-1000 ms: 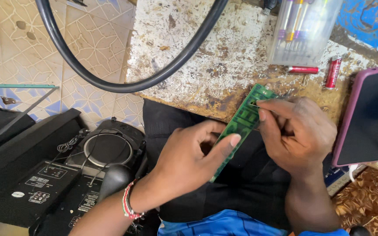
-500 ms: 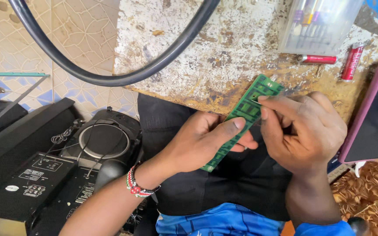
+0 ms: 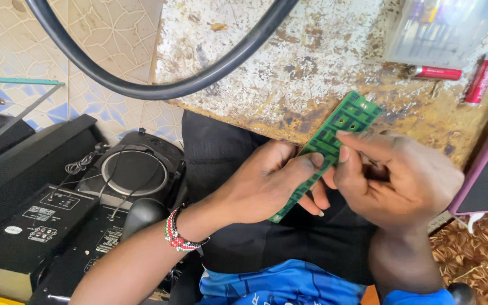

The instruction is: The person holds a green circuit board and uses a small metal tool to scrape or clean specific areas on its surface. They rotate the board to access different sections while working at a cluttered desk.

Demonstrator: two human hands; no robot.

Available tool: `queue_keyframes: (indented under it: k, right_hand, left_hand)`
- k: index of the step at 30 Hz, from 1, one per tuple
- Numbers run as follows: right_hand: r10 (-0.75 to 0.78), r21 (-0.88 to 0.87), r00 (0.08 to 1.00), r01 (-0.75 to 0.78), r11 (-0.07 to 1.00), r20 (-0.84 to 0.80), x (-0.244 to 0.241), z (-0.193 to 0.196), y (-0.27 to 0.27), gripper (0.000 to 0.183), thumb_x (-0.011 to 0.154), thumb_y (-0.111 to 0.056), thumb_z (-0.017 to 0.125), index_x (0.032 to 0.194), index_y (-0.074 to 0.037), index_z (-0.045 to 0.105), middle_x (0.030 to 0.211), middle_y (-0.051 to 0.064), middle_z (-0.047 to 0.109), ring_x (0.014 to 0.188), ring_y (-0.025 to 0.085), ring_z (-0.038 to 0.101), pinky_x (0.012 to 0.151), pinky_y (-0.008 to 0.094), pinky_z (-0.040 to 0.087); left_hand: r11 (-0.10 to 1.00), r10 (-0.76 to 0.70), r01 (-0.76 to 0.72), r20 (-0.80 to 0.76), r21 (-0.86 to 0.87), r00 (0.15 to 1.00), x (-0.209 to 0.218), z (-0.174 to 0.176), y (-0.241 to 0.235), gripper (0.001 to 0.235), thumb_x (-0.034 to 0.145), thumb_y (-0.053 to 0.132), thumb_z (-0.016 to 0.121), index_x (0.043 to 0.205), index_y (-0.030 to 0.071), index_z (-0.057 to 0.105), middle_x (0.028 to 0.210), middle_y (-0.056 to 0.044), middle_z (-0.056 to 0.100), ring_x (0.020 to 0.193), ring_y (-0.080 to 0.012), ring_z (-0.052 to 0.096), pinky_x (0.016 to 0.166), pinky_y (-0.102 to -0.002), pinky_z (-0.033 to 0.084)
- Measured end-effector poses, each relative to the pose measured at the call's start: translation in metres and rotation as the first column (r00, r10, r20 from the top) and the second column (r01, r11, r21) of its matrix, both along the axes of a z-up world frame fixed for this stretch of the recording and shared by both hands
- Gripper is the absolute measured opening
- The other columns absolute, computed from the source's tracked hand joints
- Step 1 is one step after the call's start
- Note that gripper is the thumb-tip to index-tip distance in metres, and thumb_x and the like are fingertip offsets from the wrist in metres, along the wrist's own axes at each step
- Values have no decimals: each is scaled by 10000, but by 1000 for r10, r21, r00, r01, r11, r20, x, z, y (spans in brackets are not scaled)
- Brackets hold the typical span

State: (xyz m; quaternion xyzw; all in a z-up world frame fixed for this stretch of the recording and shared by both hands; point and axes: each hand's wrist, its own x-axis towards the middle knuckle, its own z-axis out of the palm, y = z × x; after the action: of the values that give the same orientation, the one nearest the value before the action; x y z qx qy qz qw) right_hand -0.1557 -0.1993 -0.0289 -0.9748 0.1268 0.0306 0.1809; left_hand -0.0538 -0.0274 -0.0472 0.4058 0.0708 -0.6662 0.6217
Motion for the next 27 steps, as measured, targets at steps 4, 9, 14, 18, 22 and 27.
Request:
queue_keyframes:
  k: [4, 9, 14, 18, 22, 27]
  right_hand:
    - [7, 46, 995, -11, 999, 97, -3, -3, -1, 253, 1055, -188, 705, 1070, -35, 906, 706, 84, 666, 619, 288, 615, 589, 415, 441]
    - [14, 92, 976, -34, 995, 216, -1, -6, 4, 222, 1085, -123, 731, 1067, 43, 877, 810, 142, 735, 657, 303, 643, 626, 439, 478]
    - [-37, 203, 997, 24, 979, 61, 6, 4, 4, 326, 1086, -176, 643, 1101, 72, 853, 737, 94, 701, 615, 221, 624, 582, 350, 416]
    - [-95, 395, 993, 62, 917, 64, 2, 3, 2, 392, 1037, -187, 637, 1060, 193, 728, 800, 117, 735, 707, 193, 681, 706, 324, 507]
    - [-47, 493, 989, -27, 869, 137, 9, 3, 3, 398, 1006, -133, 604, 1056, 261, 620, 744, 154, 692, 682, 286, 659, 706, 389, 514]
    - [-45, 293, 997, 27, 956, 56, 8, 6, 6, 320, 1088, -127, 615, 1032, 101, 831, 703, 74, 690, 586, 212, 598, 565, 339, 386]
  left_hand:
    - [1000, -9, 9, -9, 0, 1000, 2, 1, 0, 395, 1046, 286, 453, 966, -41, 660, 764, -205, 694, 699, -256, 723, 680, -335, 651]
    - [999, -33, 32, 24, 19, 999, 3, 1, 1, 408, 1043, 307, 450, 995, -27, 679, 779, -192, 709, 704, -234, 731, 695, -321, 664]
    - [1000, -17, 17, 33, 9, 999, 4, 3, 1, 412, 1033, 277, 453, 1020, -60, 689, 891, -161, 705, 738, -210, 716, 697, -342, 683]
    - [999, 13, -12, 27, -35, 1000, 1, 0, 2, 350, 1049, 249, 444, 1102, -34, 643, 1016, -144, 689, 770, -210, 716, 691, -342, 676]
    - [1000, -2, 3, 20, -10, 1000, 5, 4, 0, 346, 1040, 247, 444, 1108, -28, 644, 1013, -152, 692, 762, -211, 719, 688, -339, 678]
    - [1000, -10, 10, 32, 8, 999, 3, 2, 0, 364, 1027, 276, 455, 1062, -25, 655, 1020, -144, 712, 766, -194, 712, 687, -345, 681]
